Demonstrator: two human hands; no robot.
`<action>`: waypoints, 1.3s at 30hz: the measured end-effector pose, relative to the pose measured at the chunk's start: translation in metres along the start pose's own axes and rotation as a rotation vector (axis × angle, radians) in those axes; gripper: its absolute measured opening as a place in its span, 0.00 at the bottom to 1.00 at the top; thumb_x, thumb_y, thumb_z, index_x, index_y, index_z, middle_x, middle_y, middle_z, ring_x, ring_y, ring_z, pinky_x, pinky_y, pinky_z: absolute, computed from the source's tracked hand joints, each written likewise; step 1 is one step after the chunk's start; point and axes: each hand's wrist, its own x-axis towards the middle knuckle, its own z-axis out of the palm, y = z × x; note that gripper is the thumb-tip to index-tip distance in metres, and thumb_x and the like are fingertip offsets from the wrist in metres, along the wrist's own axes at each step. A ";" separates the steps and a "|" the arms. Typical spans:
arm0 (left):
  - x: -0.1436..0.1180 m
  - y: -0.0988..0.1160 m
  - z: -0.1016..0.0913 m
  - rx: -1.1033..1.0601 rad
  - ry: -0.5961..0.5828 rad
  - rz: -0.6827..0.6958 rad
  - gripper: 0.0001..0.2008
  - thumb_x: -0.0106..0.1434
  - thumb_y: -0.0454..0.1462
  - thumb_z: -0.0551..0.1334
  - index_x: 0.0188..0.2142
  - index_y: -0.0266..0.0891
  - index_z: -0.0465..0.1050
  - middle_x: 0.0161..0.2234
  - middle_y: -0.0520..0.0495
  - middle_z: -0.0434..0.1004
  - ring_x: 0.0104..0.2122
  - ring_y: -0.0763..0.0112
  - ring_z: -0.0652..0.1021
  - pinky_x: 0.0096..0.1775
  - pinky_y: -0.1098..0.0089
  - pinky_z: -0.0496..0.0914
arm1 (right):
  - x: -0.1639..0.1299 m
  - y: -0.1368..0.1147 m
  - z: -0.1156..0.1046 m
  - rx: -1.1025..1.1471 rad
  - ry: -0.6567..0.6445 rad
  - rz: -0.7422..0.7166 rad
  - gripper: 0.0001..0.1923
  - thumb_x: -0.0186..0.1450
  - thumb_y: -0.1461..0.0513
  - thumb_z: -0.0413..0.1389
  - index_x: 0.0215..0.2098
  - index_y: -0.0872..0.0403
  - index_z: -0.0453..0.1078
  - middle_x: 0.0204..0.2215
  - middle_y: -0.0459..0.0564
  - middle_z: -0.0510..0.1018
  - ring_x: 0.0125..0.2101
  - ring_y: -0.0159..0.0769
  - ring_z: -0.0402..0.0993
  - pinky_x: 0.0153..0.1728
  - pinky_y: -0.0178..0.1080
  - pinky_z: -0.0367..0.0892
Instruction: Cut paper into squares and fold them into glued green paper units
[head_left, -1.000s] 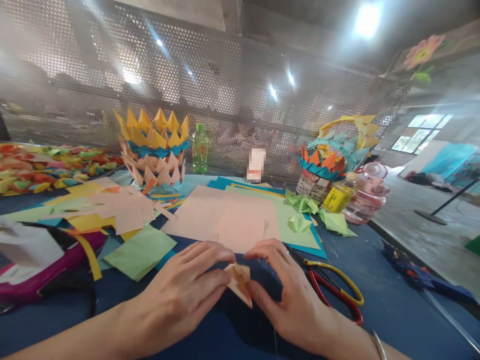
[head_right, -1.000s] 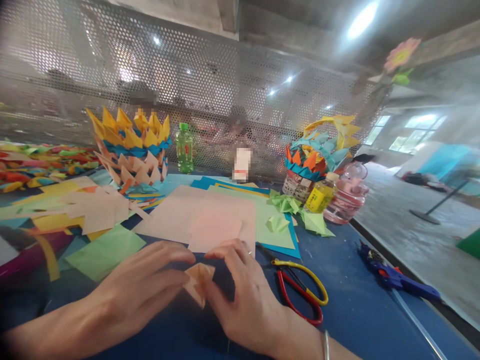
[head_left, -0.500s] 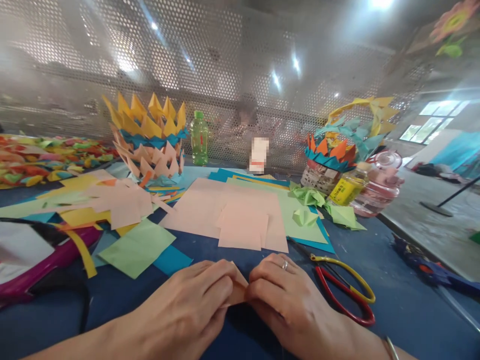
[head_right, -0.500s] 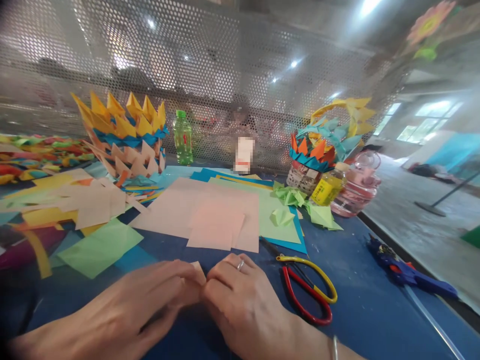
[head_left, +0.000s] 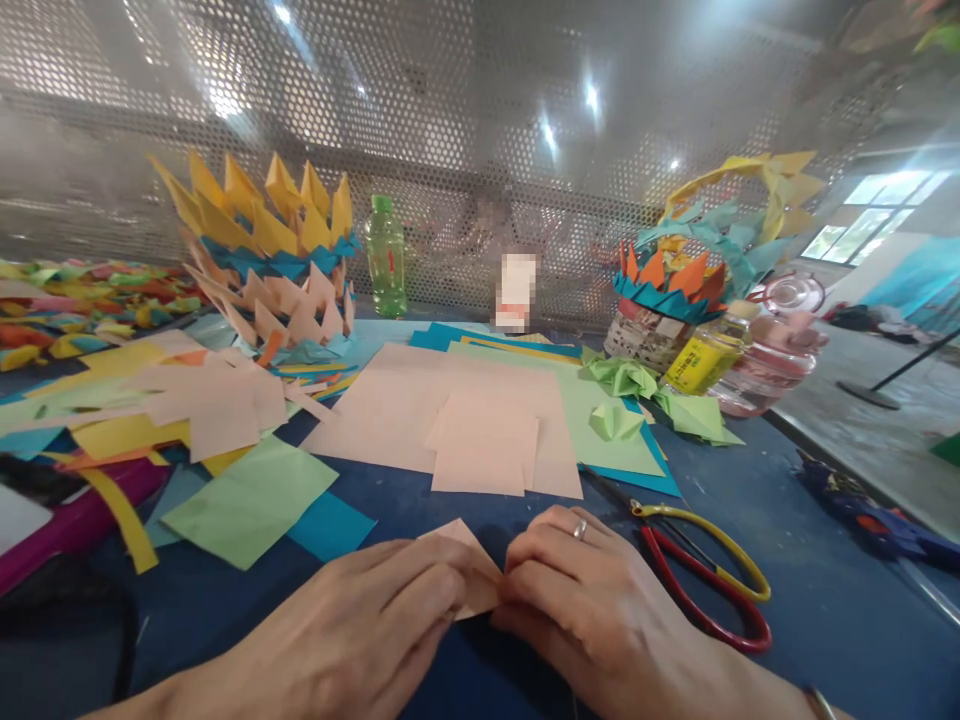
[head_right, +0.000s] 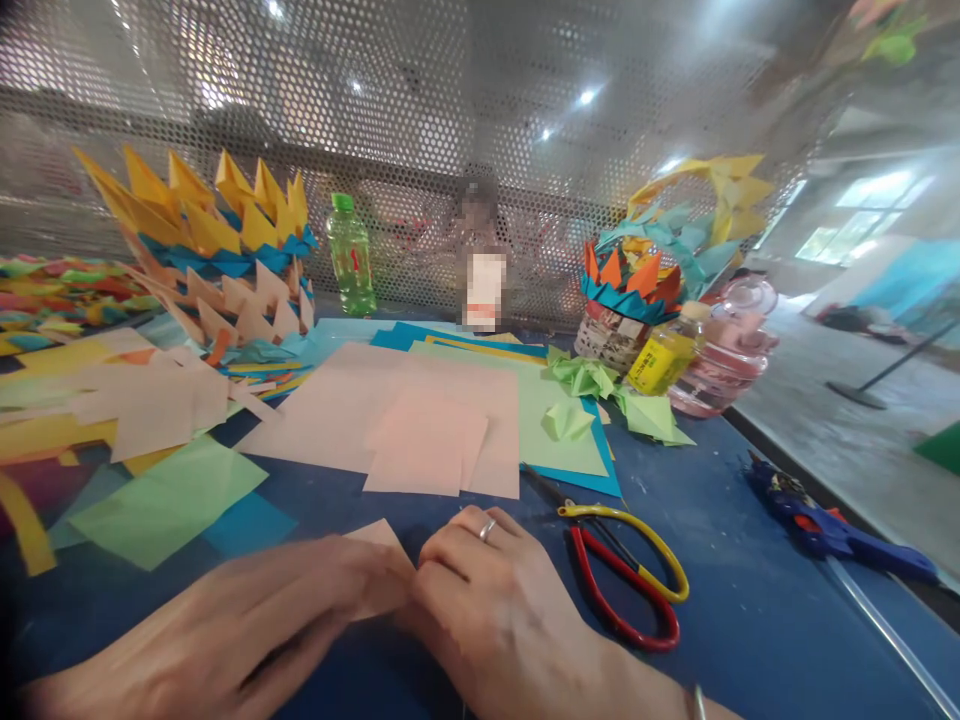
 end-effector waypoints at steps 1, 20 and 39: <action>-0.002 -0.002 0.001 -0.023 -0.011 -0.047 0.17 0.66 0.28 0.51 0.53 0.41 0.63 0.51 0.46 0.75 0.50 0.70 0.76 0.49 0.75 0.73 | 0.000 0.000 0.000 0.003 0.001 0.004 0.12 0.70 0.61 0.52 0.31 0.55 0.73 0.29 0.50 0.77 0.33 0.37 0.71 0.36 0.40 0.68; 0.008 -0.010 0.000 -0.205 -0.031 -0.065 0.12 0.67 0.32 0.57 0.47 0.45 0.73 0.44 0.51 0.79 0.44 0.74 0.79 0.47 0.79 0.73 | -0.001 0.000 0.003 0.123 0.057 0.069 0.12 0.68 0.62 0.54 0.27 0.54 0.71 0.30 0.49 0.75 0.32 0.35 0.69 0.36 0.39 0.67; 0.030 -0.009 0.003 -0.448 0.031 -0.364 0.08 0.63 0.34 0.61 0.28 0.43 0.76 0.32 0.55 0.75 0.32 0.79 0.77 0.34 0.81 0.71 | 0.003 0.000 0.004 0.281 0.042 0.383 0.06 0.63 0.61 0.61 0.28 0.51 0.74 0.33 0.46 0.71 0.36 0.36 0.67 0.37 0.41 0.64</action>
